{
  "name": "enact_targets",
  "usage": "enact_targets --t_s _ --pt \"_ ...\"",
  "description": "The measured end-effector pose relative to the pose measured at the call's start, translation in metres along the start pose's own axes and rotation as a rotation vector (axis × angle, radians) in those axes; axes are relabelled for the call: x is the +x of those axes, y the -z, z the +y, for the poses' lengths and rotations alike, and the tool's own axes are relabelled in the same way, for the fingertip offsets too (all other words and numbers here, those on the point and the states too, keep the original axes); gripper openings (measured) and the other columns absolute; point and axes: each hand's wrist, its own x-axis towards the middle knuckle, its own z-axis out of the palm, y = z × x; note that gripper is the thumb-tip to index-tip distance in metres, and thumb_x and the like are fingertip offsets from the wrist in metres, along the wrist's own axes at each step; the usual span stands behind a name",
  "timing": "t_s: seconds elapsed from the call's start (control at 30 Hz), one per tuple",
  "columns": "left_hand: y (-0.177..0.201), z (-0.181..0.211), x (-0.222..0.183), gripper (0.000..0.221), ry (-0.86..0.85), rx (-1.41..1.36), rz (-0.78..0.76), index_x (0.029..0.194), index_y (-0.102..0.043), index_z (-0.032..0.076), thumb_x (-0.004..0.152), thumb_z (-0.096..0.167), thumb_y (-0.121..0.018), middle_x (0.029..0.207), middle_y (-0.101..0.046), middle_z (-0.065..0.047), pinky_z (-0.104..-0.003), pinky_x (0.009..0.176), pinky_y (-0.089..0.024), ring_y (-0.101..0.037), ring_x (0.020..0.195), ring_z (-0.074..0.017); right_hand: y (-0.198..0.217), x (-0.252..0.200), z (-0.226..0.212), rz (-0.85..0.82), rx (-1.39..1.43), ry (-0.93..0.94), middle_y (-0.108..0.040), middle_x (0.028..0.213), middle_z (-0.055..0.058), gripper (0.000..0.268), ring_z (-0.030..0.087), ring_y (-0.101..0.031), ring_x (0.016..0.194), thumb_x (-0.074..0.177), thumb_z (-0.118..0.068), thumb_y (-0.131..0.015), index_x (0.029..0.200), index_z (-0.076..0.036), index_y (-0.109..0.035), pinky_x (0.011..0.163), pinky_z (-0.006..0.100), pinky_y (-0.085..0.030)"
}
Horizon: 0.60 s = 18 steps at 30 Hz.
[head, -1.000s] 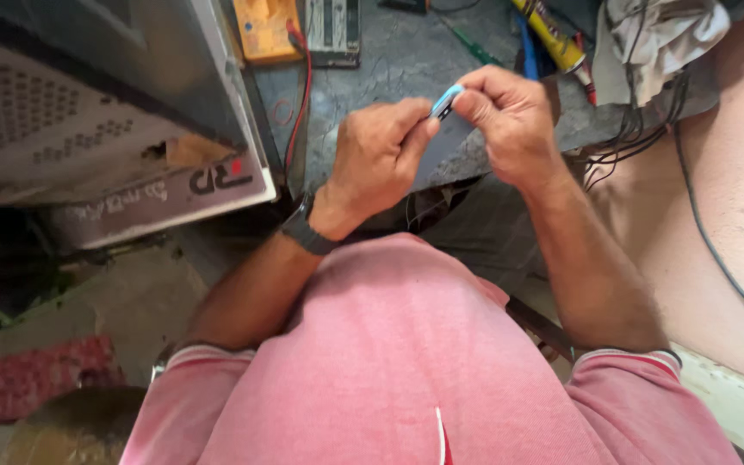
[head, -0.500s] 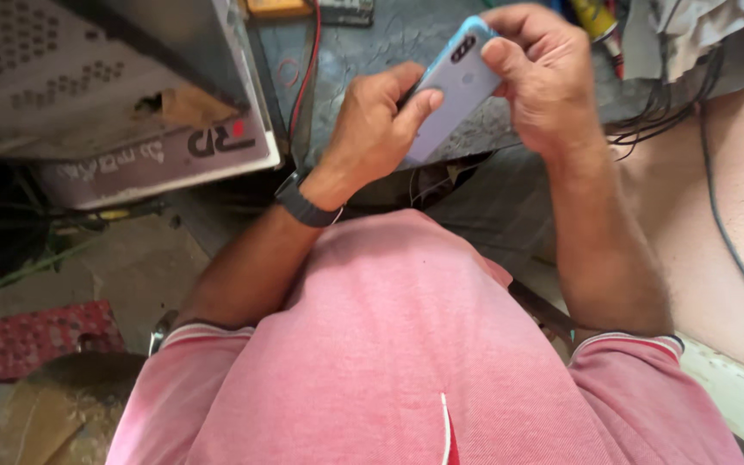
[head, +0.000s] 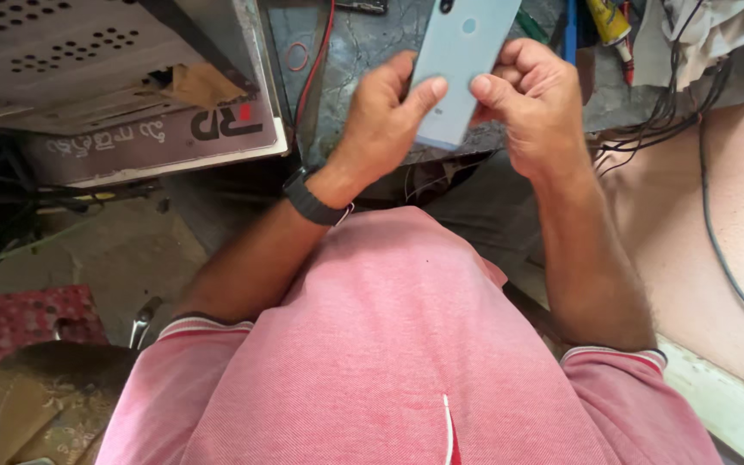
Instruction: The person performs maintenance on a mobile phone by removing the back cover, handling the internal circuitry, and cleaning the interior components with a spray and a toothbrush.
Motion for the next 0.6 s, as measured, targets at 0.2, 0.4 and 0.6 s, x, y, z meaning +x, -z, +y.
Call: enact_targets --t_s 0.2,0.4,0.6 --pt "-0.013 0.005 -0.008 0.037 0.027 -0.007 -0.008 0.124 -0.06 -0.001 0.093 0.014 -0.074 0.105 -0.076 -0.009 -0.033 0.08 -0.062 -0.075 0.093 -0.016 0.013 0.002 0.001 -0.018 -0.184 -0.093 -0.068 0.089 0.005 0.034 0.009 -0.064 0.072 0.104 -0.01 -0.071 0.132 0.009 -0.062 0.064 0.024 -0.053" --pt "-0.004 0.036 -0.019 0.059 -0.434 0.861 0.278 0.13 -0.057 -0.001 0.082 0.024 -0.081 0.125 -0.062 -0.021 -0.051 0.099 -0.047 -0.058 0.114 -0.0417 0.012 0.017 -0.007 0.041 -0.422 -0.276 -0.072 0.089 0.0 0.042 0.006 -0.065 0.069 0.096 -0.009 -0.063 0.136 0.002 -0.06 0.058 0.023 -0.054" --pt "0.017 0.03 -0.011 0.046 -0.335 0.972 0.178 0.122 -0.062 0.007 0.083 0.024 -0.082 0.119 -0.065 -0.01 -0.048 0.095 -0.042 -0.059 0.111 -0.0331 0.003 0.028 -0.021 0.035 -1.356 0.058 -0.075 0.091 0.022 0.04 0.033 -0.073 0.081 0.087 -0.019 -0.08 0.118 0.005 -0.072 0.076 0.04 -0.056"
